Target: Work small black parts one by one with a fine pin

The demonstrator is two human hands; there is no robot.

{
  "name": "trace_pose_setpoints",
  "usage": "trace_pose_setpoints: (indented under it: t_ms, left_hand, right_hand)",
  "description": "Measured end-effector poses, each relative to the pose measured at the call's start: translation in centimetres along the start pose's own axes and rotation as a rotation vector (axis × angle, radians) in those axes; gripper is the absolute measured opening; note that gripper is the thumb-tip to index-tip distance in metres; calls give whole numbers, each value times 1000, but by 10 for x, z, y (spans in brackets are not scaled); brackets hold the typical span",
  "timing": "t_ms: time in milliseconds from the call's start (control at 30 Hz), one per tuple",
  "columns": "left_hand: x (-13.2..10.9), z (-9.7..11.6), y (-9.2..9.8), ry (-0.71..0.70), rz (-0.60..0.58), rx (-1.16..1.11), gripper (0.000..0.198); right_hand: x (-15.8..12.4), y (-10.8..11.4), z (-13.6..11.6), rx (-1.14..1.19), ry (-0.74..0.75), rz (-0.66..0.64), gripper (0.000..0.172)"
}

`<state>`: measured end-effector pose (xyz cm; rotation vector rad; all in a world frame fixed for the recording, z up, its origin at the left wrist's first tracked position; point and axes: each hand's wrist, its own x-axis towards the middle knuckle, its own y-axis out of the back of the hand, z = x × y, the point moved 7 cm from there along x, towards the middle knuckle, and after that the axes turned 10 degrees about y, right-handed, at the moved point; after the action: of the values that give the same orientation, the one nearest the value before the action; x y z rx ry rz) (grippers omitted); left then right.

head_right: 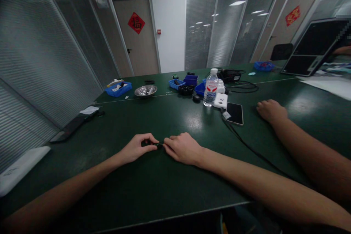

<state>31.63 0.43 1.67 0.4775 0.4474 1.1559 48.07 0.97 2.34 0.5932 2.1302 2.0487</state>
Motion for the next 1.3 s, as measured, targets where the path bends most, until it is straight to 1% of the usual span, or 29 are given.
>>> trace_pose_setpoints:
  t_ms: [200, 333, 600, 800, 967, 1300]
  left_hand:
    - [-2, 2, 2, -8, -8, -61, 20]
    - [-3, 2, 4, -5, 6, -99, 20]
    - [-4, -3, 3, -44, 22, -195, 20]
    - [-5, -2, 4, -47, 45, -200, 19]
    - [-6, 2, 5, -67, 44, -211, 18]
    - [-8, 3, 6, -82, 61, -240, 19]
  right_hand:
    - [0, 1, 0, 23, -9, 0, 29]
    - [0, 1, 1, 65, -13, 5, 29]
    - [-1, 1, 2, 70, -10, 41, 30]
    - [-2, 3, 1, 68, -3, 61, 29]
    - [-2, 2, 2, 61, -2, 67, 30]
    - [-2, 4, 1, 90, 6, 89, 29]
